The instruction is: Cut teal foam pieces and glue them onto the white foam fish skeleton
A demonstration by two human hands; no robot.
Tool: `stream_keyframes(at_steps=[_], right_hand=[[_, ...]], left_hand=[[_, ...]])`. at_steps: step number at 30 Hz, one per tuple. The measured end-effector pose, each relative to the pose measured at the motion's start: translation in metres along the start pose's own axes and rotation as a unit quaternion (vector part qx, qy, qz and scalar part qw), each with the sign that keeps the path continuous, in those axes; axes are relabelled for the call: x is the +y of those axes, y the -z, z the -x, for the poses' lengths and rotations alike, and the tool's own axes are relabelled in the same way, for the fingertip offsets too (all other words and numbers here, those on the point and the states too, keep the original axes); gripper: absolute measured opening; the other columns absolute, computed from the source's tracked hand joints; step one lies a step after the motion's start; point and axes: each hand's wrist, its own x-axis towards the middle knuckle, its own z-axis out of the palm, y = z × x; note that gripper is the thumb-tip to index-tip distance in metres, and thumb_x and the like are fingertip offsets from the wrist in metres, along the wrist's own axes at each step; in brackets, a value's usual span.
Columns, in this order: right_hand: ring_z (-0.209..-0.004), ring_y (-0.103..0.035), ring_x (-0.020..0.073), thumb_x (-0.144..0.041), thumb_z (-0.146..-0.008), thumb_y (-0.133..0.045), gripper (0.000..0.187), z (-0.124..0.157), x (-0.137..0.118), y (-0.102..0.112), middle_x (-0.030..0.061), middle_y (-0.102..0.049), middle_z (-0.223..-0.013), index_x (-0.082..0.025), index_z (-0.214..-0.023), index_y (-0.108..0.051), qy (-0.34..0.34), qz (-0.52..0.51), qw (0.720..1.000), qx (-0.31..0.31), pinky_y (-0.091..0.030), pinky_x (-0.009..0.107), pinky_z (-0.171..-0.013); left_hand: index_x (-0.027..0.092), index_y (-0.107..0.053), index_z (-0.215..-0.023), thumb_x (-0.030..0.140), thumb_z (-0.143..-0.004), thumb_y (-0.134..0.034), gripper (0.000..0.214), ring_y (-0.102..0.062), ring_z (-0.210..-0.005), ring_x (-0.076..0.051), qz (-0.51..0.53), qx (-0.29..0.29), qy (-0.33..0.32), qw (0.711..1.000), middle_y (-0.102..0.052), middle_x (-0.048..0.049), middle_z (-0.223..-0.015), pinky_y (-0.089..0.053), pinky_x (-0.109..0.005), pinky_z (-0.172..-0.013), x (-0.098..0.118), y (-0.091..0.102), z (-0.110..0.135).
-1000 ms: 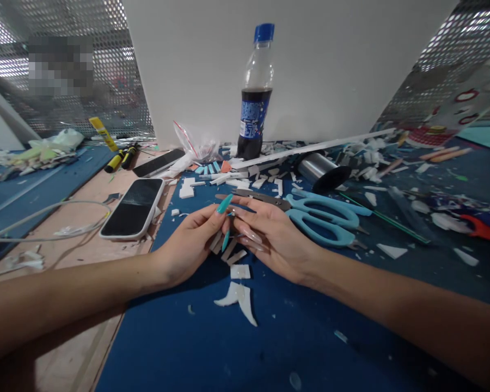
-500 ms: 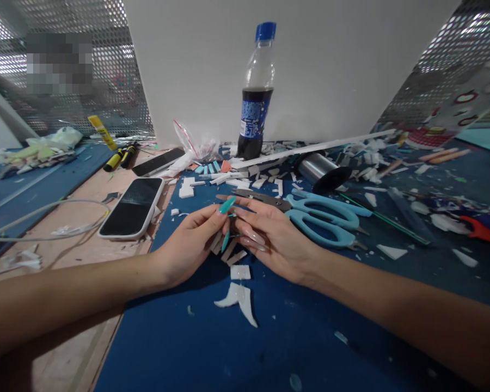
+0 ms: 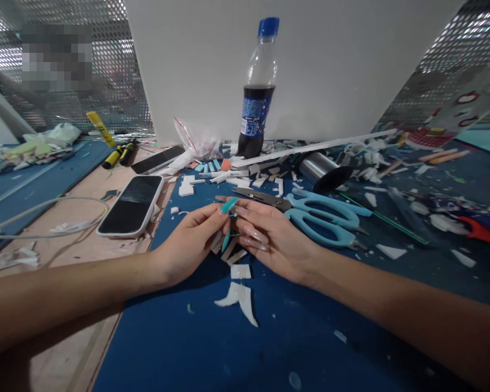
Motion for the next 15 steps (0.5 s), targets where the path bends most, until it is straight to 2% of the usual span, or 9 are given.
stream_keyframes(at_steps=[11, 15], right_hand=[[-0.033, -0.022, 0.0010, -0.015, -0.085, -0.049, 0.014, 0.0006, 0.0006, -0.0022, -0.0074, -0.042, -0.041, -0.019, -0.077, -0.058, -0.007, 0.000, 1.000, 0.015, -0.018, 0.021, -0.039], [-0.032, -0.022, 0.0013, -0.015, -0.084, -0.050, 0.010, -0.0003, 0.0007, -0.0016, -0.0078, -0.043, -0.042, -0.019, -0.079, -0.057, -0.004, 0.006, 1.000, 0.015, -0.020, 0.020, -0.038]], left_hand=[[0.013, -0.051, -0.056, 0.022, -0.085, -0.050, 0.031, -0.034, -0.049, -0.005, 0.003, 0.000, 0.006, 1.000, -0.041, 0.0043, -0.052, -0.031, -0.014, -0.050, -0.0023, 0.0018, 0.0003], [0.013, -0.051, -0.056, 0.022, -0.086, -0.050, 0.031, -0.036, -0.051, -0.005, 0.005, -0.001, 0.002, 1.000, -0.042, 0.0041, -0.053, -0.032, -0.014, -0.051, -0.0025, 0.0036, 0.0006]])
